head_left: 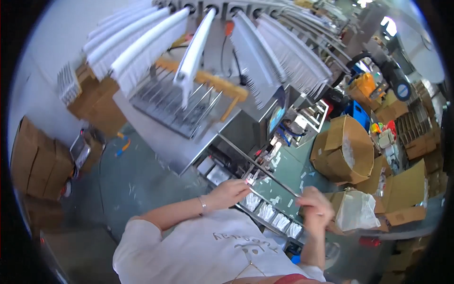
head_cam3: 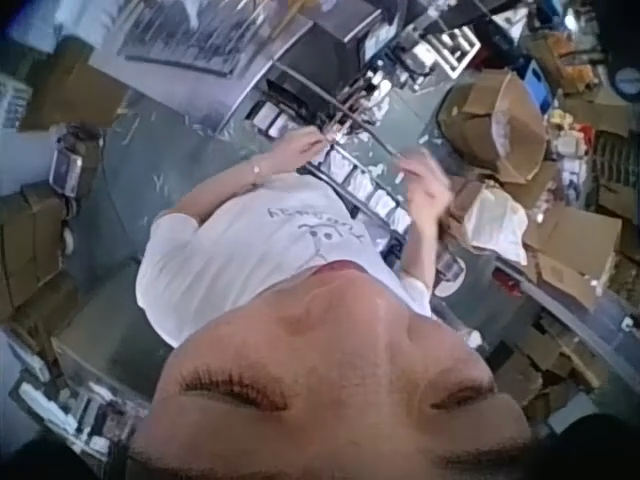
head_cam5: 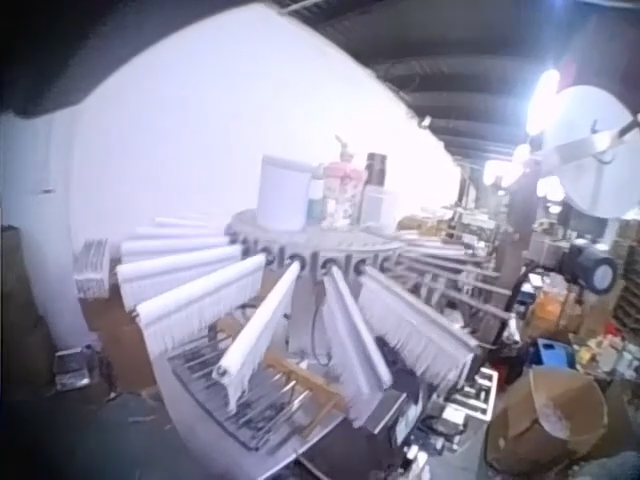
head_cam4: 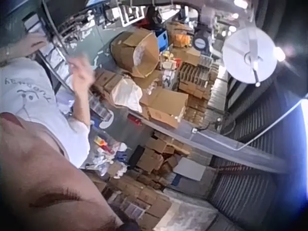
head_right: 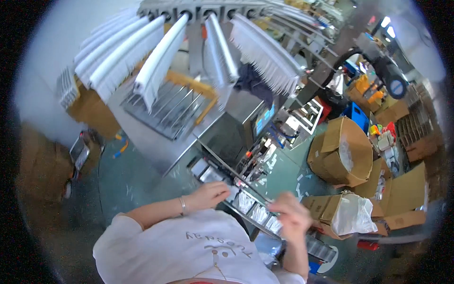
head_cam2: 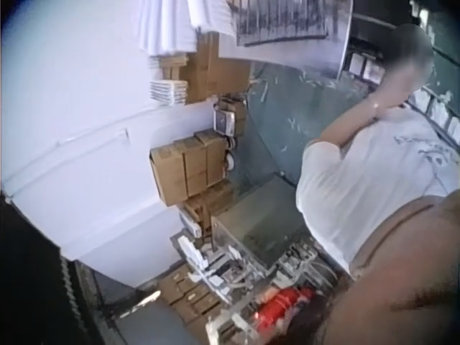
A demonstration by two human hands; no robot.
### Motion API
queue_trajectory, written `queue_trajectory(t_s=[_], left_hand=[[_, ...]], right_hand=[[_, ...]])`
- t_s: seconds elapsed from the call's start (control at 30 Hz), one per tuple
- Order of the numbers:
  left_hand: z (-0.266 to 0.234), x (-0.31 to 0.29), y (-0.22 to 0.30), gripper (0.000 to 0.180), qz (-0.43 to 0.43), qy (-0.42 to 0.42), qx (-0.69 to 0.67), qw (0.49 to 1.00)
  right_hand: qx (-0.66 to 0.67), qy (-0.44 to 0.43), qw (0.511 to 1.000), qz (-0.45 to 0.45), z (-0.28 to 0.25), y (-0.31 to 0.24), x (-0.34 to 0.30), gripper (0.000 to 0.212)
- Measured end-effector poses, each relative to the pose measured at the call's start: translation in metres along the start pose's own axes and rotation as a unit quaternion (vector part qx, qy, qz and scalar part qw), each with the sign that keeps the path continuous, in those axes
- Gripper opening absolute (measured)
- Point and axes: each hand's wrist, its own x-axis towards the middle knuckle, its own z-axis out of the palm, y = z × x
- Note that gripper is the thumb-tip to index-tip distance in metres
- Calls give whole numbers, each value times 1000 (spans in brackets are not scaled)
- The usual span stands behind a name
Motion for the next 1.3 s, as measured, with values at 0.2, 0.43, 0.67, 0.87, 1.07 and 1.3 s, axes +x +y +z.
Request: queue_trajectory(t_s=[0.2,0.43,0.67,0.87,1.07,1.3], left_hand=[[30,-209,-161,21,-548,210,27,809],[45,-443,-68,31,-678,-168,97,709],[200,-565,-88,28,-709,-26,149,688],[129,-565,-168,32,-724,265,-14,636],[-82,-557,-228,28,-686,428,-89,582],[-198,-524,-299,30,-692,328,123,632]], right_hand=[[-250,-170,890,-342,113,37,64,38],[-292,-187,872,-345,189,89,123,36],[-305,-239,887,-251,237,107,143,48],[71,86,978,176,190,151,121,26],[402,86,861,299,145,124,190,39],[423,217,827,301,148,182,213,34]])
